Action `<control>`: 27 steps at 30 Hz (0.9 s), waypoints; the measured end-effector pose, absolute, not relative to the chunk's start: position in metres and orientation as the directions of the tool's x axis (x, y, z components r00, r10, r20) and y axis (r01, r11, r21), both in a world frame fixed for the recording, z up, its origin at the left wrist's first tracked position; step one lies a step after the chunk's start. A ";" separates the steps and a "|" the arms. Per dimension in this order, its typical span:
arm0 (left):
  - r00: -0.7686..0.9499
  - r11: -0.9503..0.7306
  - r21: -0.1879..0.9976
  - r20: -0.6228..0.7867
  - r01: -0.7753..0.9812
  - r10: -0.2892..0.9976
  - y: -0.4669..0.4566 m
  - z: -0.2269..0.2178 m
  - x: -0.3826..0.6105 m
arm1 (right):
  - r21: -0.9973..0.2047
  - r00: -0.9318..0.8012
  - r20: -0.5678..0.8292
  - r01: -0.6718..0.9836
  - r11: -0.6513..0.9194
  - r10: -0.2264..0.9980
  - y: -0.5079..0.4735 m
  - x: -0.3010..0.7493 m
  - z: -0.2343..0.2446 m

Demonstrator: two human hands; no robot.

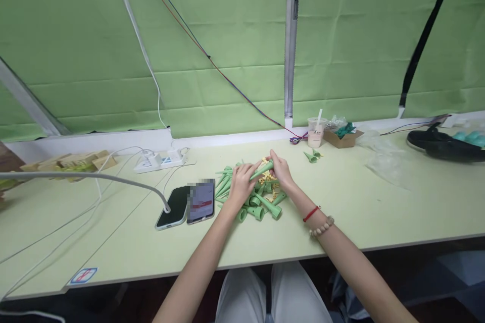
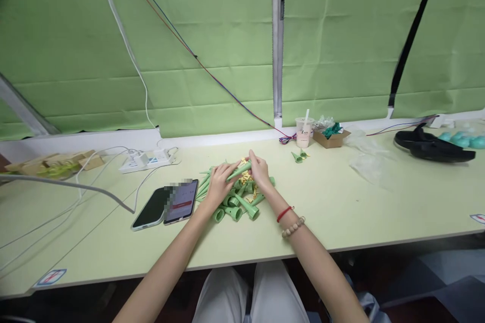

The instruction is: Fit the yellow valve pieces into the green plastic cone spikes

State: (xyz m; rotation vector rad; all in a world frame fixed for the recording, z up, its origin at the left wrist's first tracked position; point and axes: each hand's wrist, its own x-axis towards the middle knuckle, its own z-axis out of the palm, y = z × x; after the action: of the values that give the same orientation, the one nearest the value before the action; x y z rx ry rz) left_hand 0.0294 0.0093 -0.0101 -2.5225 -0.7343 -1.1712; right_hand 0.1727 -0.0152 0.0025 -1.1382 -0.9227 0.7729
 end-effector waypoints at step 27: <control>0.343 -0.491 0.871 0.455 0.022 0.822 0.011 -0.007 0.039 | -0.888 0.130 0.177 -0.407 0.215 0.976 -0.017 0.177 -0.009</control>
State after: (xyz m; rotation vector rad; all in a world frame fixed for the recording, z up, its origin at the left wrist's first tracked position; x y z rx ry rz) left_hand 0.0394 0.0107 -0.0066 -3.0998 -1.2947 -2.1384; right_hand 0.1771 -0.0172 -0.0087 -0.7896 -0.9173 1.1736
